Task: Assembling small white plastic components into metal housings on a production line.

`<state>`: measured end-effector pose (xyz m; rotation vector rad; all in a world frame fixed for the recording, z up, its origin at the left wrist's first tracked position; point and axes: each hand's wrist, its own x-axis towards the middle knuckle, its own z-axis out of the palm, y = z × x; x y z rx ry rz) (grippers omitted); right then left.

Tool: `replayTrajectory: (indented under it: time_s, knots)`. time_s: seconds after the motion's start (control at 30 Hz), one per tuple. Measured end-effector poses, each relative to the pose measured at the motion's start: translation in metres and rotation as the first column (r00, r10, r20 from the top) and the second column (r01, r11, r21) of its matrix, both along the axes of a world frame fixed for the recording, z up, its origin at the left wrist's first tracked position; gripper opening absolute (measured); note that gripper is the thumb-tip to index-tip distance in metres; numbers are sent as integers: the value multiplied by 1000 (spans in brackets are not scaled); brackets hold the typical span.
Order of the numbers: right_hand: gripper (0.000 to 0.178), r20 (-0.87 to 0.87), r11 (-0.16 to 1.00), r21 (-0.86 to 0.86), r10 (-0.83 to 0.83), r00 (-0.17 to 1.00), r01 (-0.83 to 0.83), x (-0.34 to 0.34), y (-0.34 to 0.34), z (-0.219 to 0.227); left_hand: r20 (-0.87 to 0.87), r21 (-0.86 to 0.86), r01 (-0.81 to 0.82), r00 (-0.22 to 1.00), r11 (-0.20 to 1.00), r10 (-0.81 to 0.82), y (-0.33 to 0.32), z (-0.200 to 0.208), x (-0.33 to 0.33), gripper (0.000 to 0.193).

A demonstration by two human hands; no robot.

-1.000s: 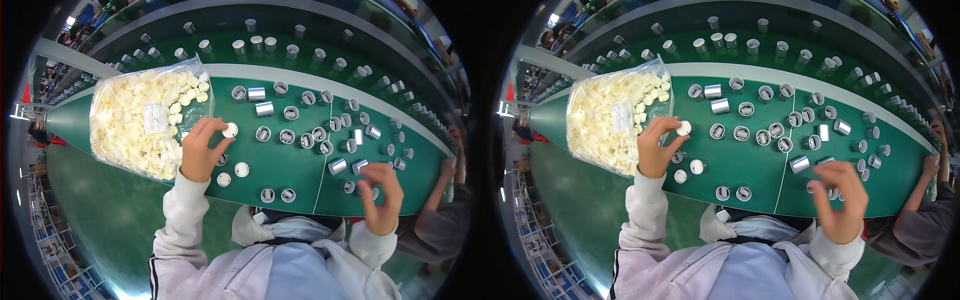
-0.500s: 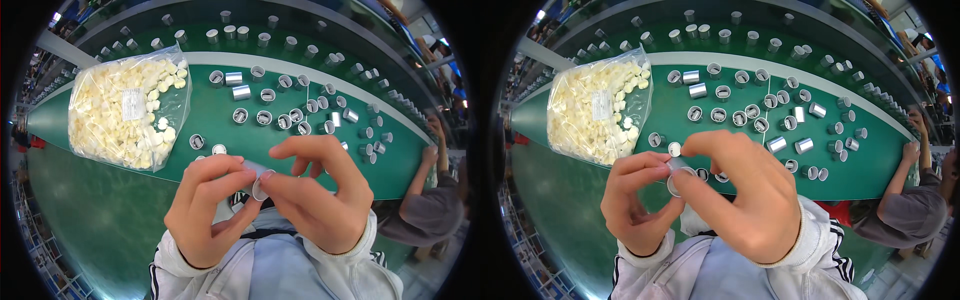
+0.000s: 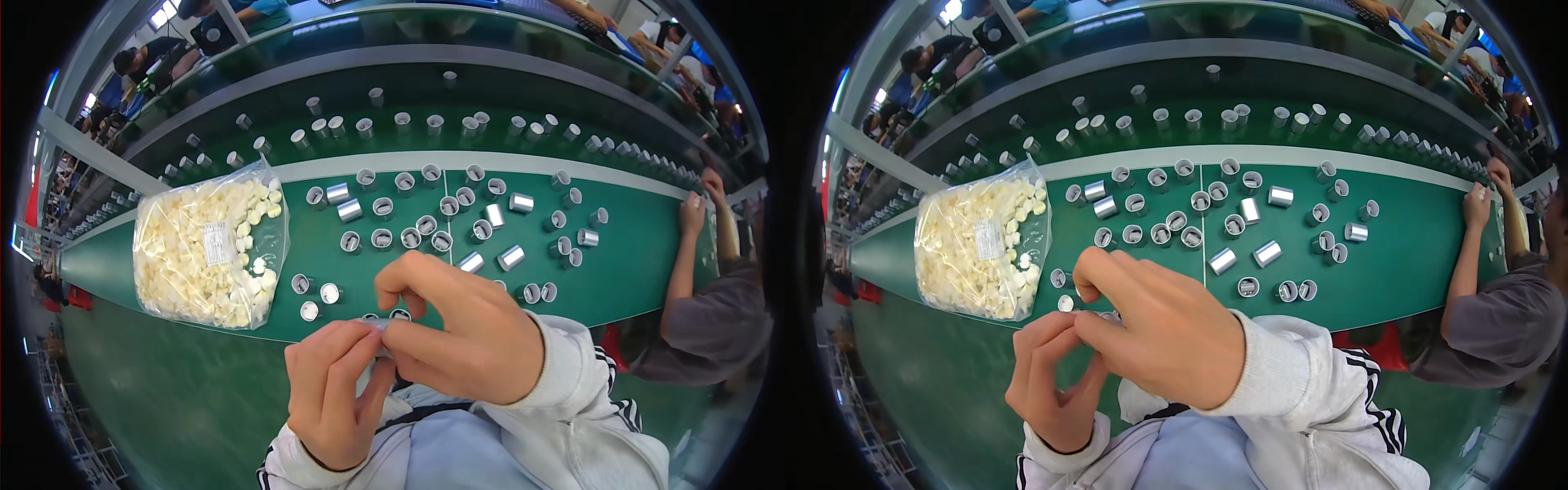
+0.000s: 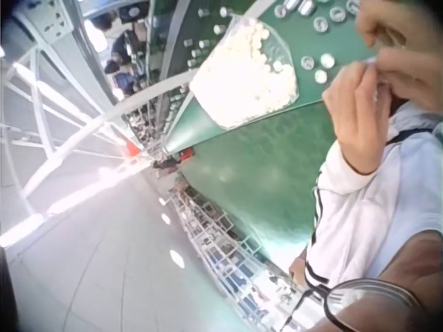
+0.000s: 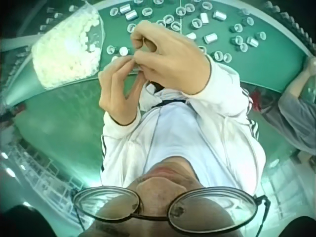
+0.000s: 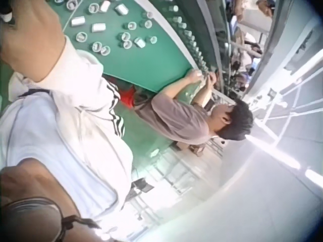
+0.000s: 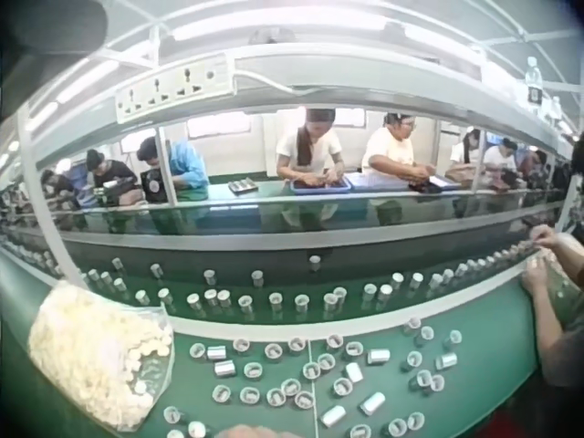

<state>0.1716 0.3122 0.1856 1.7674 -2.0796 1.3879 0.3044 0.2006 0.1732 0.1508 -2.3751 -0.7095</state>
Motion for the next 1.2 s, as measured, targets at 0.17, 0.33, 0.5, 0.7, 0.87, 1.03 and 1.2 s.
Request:
replayTrajectory:
  time_s: [0.17, 0.33, 0.5, 0.7, 0.87, 1.03, 1.2]
  knots:
    - [24, -46, 992, -122, 14, 999, -19, -12, 6, -14, -11, 83, -6, 1000, 997, 6, 19, 2, -9, 49]
    - [25, -153, 984, -166, 32, 988, -58, -33, 22, -17, -51, 137, 43, 998, 990, -37, 28, 3, -25, 56]
    - [24, 95, 983, -171, 82, 992, -65, -47, 48, -14, 39, 167, 28, 999, 986, -35, 34, 13, -43, 46]
    - [16, 423, 976, -219, 82, 902, 14, -62, 55, -22, 64, 276, 40, 996, 960, -60, 24, 0, -62, 44]
    - [24, 648, 979, -200, 114, 753, 24, -55, 39, -33, 103, 270, -1, 994, 963, -28, 14, -9, -68, 46]
    - [33, 872, 970, -206, 121, 474, 131, -55, 31, -30, 152, 266, -125, 985, 956, 86, -25, -30, -75, 45]
    - [28, 854, 984, -152, 82, 513, 96, -58, 21, -30, 228, 252, -140, 970, 958, 81, -104, -72, -88, 41]
